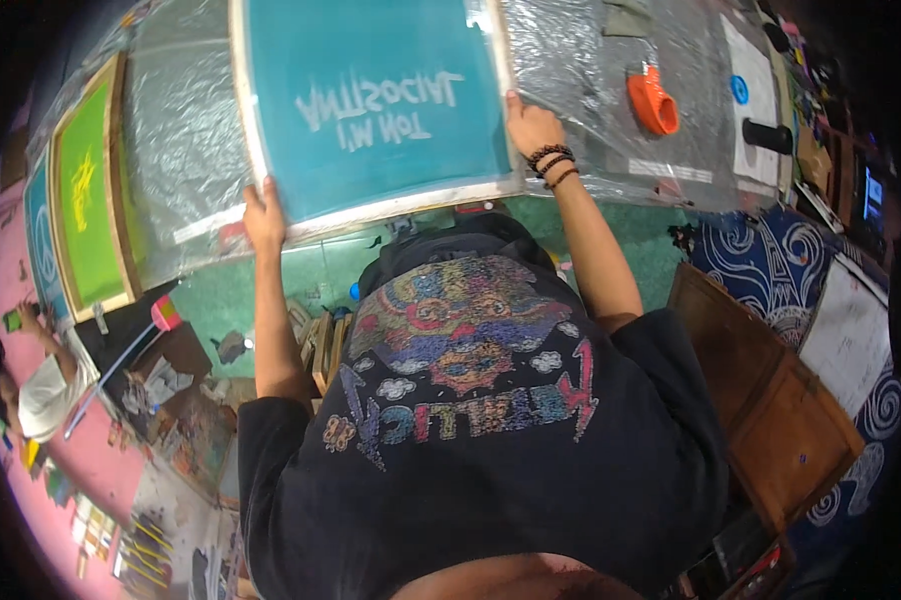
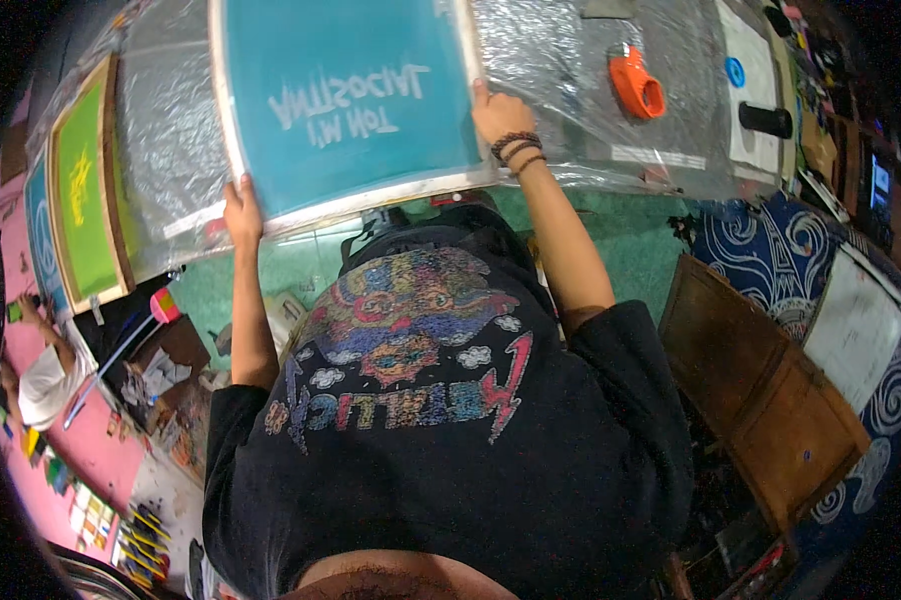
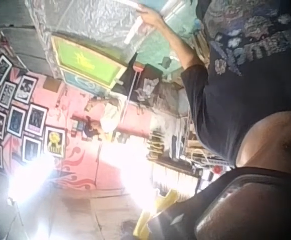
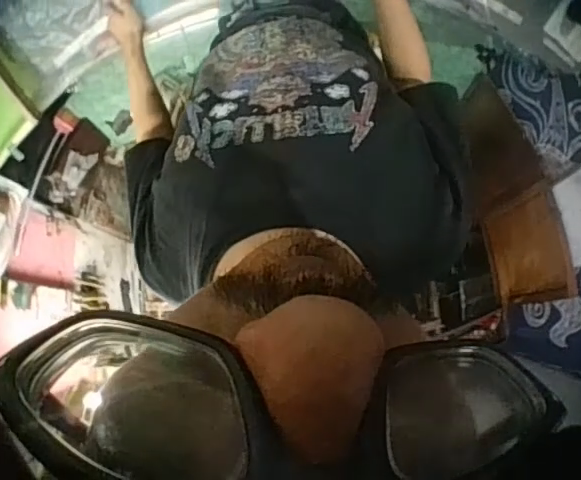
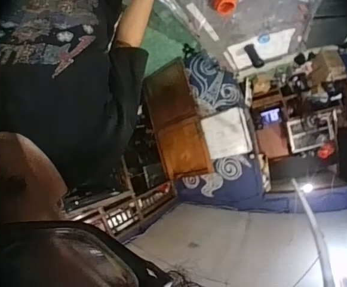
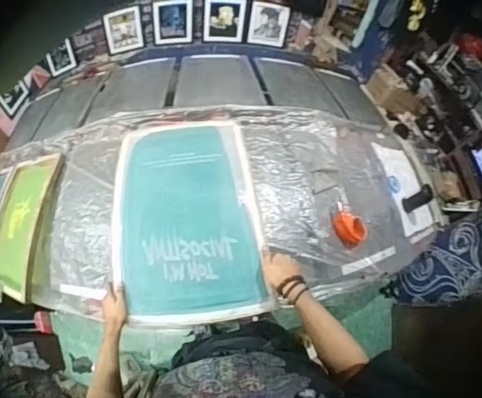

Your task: Taping the edges of a screen printing frame to prepare it for printing, and inspecting the alignment of the design.

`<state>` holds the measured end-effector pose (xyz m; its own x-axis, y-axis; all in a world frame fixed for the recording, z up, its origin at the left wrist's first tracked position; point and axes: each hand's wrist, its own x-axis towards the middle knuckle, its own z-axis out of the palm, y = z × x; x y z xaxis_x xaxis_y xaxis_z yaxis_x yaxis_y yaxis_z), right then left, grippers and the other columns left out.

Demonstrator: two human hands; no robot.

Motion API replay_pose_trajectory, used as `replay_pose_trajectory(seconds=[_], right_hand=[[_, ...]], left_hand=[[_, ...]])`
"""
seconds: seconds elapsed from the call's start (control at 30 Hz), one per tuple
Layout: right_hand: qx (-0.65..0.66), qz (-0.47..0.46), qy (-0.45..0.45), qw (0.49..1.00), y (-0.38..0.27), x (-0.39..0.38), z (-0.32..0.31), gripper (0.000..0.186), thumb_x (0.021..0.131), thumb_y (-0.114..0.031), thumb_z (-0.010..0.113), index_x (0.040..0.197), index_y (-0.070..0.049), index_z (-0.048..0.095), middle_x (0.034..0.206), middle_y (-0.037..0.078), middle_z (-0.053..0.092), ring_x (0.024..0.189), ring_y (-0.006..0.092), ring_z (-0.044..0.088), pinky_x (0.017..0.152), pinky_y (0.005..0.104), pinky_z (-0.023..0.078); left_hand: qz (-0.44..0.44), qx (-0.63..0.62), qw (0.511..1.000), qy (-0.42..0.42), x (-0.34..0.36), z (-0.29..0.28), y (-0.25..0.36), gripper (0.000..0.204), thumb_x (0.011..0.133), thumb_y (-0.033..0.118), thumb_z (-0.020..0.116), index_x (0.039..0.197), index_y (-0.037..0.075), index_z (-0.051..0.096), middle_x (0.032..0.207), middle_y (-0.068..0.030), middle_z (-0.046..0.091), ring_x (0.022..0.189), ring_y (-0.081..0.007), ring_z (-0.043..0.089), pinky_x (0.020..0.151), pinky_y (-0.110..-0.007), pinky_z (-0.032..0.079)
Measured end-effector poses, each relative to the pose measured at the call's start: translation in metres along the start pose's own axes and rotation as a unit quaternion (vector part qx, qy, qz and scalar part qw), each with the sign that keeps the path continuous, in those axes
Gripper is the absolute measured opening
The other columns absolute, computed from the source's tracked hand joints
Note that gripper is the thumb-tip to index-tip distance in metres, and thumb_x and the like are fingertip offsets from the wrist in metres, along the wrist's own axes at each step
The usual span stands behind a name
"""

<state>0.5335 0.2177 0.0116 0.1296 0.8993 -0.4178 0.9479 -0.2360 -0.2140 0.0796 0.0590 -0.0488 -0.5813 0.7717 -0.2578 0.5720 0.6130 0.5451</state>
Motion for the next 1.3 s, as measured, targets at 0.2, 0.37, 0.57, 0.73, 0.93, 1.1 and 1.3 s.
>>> replay_pose_trajectory(seconds=[0.2,0.37,0.57,0.73,0.93,1.1,1.3], right_hand=[[-0.001,-0.005,0.278,0.961,0.075,0.041,-0.053,0.053,0.087,-0.049,0.068,0.109,0.000,0.066,0.103,0.027,0.071,0.099,0.0476,0.068,0.084,0.0545,0.054],[-0.091,0.214,0.276,0.932,0.188,0.096,-0.098,0.104,0.071,-0.070,0.077,0.143,-0.002,0.044,0.118,0.023,0.070,0.109,0.0398,0.069,0.094,0.0531,0.050],[-0.098,0.068,0.271,0.955,0.236,0.129,-0.078,0.102,0.075,-0.076,0.071,0.147,-0.010,0.043,0.129,0.023,0.066,0.119,0.0407,0.064,0.100,0.0525,0.047],[-0.090,0.002,0.327,0.941,0.228,0.110,-0.075,0.083,0.083,-0.066,0.071,0.138,-0.008,0.050,0.127,0.022,0.067,0.119,0.0421,0.062,0.098,0.0502,0.048],[-0.184,-0.230,0.285,0.912,0.068,-0.008,-0.101,0.060,0.090,-0.046,0.072,0.137,-0.014,0.054,0.118,0.018,0.067,0.102,0.0361,0.068,0.082,0.0458,0.055],[-0.281,-0.418,0.204,0.840,-0.072,-0.127,-0.084,0.056,0.078,-0.025,0.078,0.132,-0.028,0.061,0.097,0.004,0.061,0.073,0.0244,0.065,0.064,0.0354,0.053],[-0.243,-0.538,0.203,0.781,-0.147,-0.196,-0.063,0.059,0.075,-0.019,0.077,0.132,-0.028,0.063,0.094,0.003,0.058,0.072,0.0223,0.060,0.068,0.0339,0.051]], left_hand=[[0.018,0.060,0.998,0.012,-0.008,-0.007,0.003,0.061,0.100,0.061,0.048,0.118,0.003,0.057,0.103,-0.0329,0.069,0.099,-0.0527,0.065,0.085,-0.056,0.049],[-0.006,0.194,0.980,0.038,-0.018,-0.017,0.032,0.063,0.099,0.064,0.046,0.115,0.007,0.066,0.101,-0.0249,0.073,0.095,-0.0467,0.069,0.084,-0.055,0.052],[-0.063,0.180,0.981,0.043,-0.040,-0.033,0.051,0.054,0.097,0.059,0.052,0.113,0.012,0.073,0.108,-0.0171,0.075,0.095,-0.0394,0.072,0.081,-0.049,0.055],[0.118,0.090,0.965,0.214,-0.051,-0.041,0.044,0.029,0.096,0.036,0.066,0.107,0.010,0.074,0.097,-0.0080,0.073,0.084,-0.0274,0.068,0.075,-0.041,0.053],[0.258,-0.086,0.950,0.153,-0.057,-0.056,0.092,0.016,0.089,0.016,0.076,0.102,0.009,0.072,0.095,-0.0074,0.070,0.086,-0.0261,0.066,0.074,-0.036,0.054],[0.401,-0.167,0.899,-0.044,-0.074,-0.078,0.122,0.050,0.080,0.025,0.084,0.124,0.010,0.065,0.123,-0.0086,0.069,0.110,-0.0305,0.065,0.091,-0.040,0.054],[0.478,-0.205,0.849,-0.091,-0.085,-0.107,0.087,0.074,0.072,0.026,0.087,0.139,0.011,0.058,0.144,-0.0047,0.060,0.118,-0.0289,0.061,0.097,-0.037,0.051]])
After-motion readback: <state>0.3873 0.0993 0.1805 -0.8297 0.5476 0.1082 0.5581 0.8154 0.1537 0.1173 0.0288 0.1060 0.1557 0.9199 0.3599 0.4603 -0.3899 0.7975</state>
